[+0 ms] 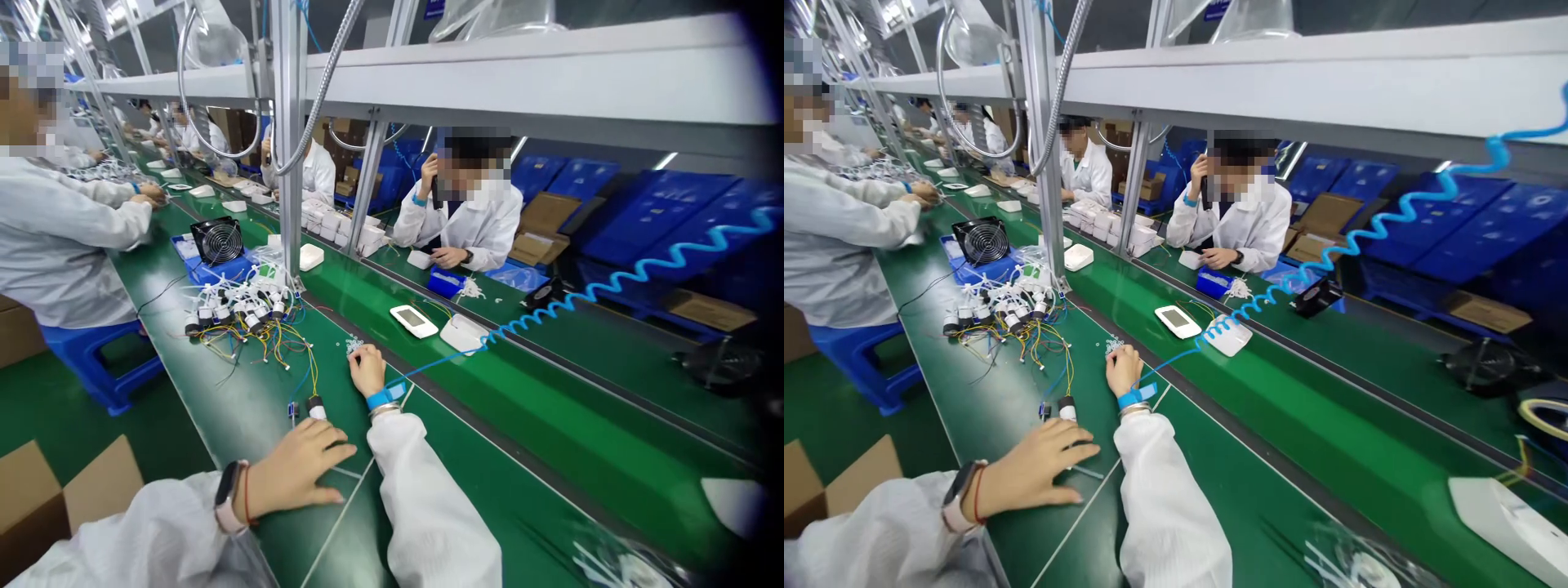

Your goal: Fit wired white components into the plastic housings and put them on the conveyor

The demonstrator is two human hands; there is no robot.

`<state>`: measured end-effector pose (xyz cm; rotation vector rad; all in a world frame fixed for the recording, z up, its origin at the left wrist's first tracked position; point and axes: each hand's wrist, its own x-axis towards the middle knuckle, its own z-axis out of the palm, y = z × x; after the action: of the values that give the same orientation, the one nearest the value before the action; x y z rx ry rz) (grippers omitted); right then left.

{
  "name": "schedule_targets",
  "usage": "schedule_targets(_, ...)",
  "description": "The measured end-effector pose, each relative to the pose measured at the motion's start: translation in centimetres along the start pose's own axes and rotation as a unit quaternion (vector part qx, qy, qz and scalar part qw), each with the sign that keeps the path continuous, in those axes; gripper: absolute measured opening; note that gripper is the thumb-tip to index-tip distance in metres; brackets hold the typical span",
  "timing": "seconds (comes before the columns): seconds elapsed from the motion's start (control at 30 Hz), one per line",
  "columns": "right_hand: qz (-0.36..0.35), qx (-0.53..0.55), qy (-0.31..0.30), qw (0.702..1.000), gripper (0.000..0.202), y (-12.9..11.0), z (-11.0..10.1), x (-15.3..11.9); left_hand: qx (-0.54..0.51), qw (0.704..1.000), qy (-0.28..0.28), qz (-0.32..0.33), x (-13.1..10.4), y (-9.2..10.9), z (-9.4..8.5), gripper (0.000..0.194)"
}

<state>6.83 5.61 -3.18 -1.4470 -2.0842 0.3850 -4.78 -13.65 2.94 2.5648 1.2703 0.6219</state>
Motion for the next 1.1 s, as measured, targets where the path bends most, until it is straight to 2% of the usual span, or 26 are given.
schedule_targets(0.1, -0.008, 0.000, 0.007, 1.000, 0.012, 0.0, 0.0, -0.2, 0.098, 0.995, -0.033, -0.007, -0.7, 0.2, 2.2, 0.016)
schedule_targets(0.13, -0.011, 0.002, 0.010, 1.000, 0.012, 0.0, 0.0, -0.3, 0.104, 0.994, -0.031, -0.007, -0.8, 0.0, 2.1, 0.019)
schedule_targets(0.2, -0.019, 0.009, 0.018, 1.000, 0.012, 0.1, 0.0, -0.6, 0.080, 0.997, 0.005, -0.011, -1.1, -0.4, 0.4, 0.025)
schedule_targets(0.27, -0.029, 0.019, 0.026, 0.999, 0.011, 0.3, 0.0, -0.9, 0.047, 0.995, 0.078, -0.039, -1.1, -1.1, -2.8, 0.025)
schedule_targets(0.33, -0.039, 0.030, 0.033, 0.998, 0.011, 0.6, 0.0, -1.2, 0.065, 0.981, 0.154, -0.100, -0.8, -1.8, -6.9, 0.027)
schedule_targets(0.4, -0.049, 0.040, 0.040, 0.997, 0.012, 0.7, 0.0, -1.5, 0.075, 0.971, 0.142, -0.179, -0.1, -2.8, -11.2, 0.028)
schedule_targets(0.47, -0.059, 0.050, 0.048, 0.996, 0.012, 0.9, 0.0, -1.8, 0.090, 0.962, 0.147, -0.210, 1.0, -3.8, -15.4, 0.027)
schedule_targets(0.53, -0.068, 0.057, 0.055, 0.995, 0.012, 1.0, 0.0, -2.1, 0.080, 0.957, 0.194, -0.200, 2.3, -4.5, -19.6, 0.024)
schedule_targets(0.6, -0.076, 0.064, 0.062, 0.993, 0.012, 1.1, -0.1, -2.3, 0.089, 0.939, 0.270, -0.195, 3.9, -4.8, -23.8, 0.021)
schedule_targets(0.63, -0.079, 0.066, 0.066, 0.992, 0.012, 1.2, -0.2, -2.4, 0.086, 0.919, 0.337, -0.186, 4.8, -4.7, -25.8, 0.022)
schedule_targets(0.67, -0.082, 0.069, 0.069, 0.992, 0.012, 1.3, -0.2, -2.5, 0.045, 0.884, 0.441, -0.145, 5.6, -4.6, -27.7, 0.021)
schedule_targets(0.7, -0.086, 0.071, 0.073, 0.991, 0.012, 1.4, -0.3, -2.6, -0.003, 0.857, 0.505, -0.100, 6.5, -4.5, -29.3, 0.022)
schedule_targets(0.77, -0.093, 0.075, 0.077, 0.990, 0.012, 1.7, -0.4, -2.7, -0.076, 0.813, 0.575, -0.039, 8.1, -4.2, -31.2, 0.023)
schedule_targets(0.8, -0.098, 0.077, 0.079, 0.989, 0.012, 1.8, -0.5, -2.7, -0.097, 0.815, 0.570, -0.044, 8.7, -4.1, -31.3, 0.025)
schedule_targets(0.87, -0.105, 0.081, 0.080, 0.988, 0.012, 1.9, -0.5, -2.7, -0.115, 0.854, 0.494, -0.115, 9.2, -4.3, -29.3, 0.026)
schedule_targets(0.93, -0.111, 0.086, 0.082, 0.987, 0.012, 2.1, -0.4, -2.6, -0.133, 0.899, 0.366, -0.201, 8.6, -4.8, -24.8, 0.020)
schedule_targets(1.0, -0.116, 0.092, 0.085, 0.985, 0.012, 2.1, -0.3, -2.6, -0.157, 0.918, 0.266, -0.250, 7.1, -5.4, -19.1, 0.019)
schedule_targets(1.07, -0.120, 0.097, 0.086, 0.984, 0.012, 2.1, -0.3, -2.5, -0.177, 0.918, 0.221, -0.277, 5.7, -6.0, -14.5, 0.025)
schedule_targets(1.1, -0.122, 0.100, 0.086, 0.984, 0.012, 2.1, -0.2, -2.5, -0.184, 0.916, 0.215, -0.285, 5.3, -6.2, -13.3, 0.027)
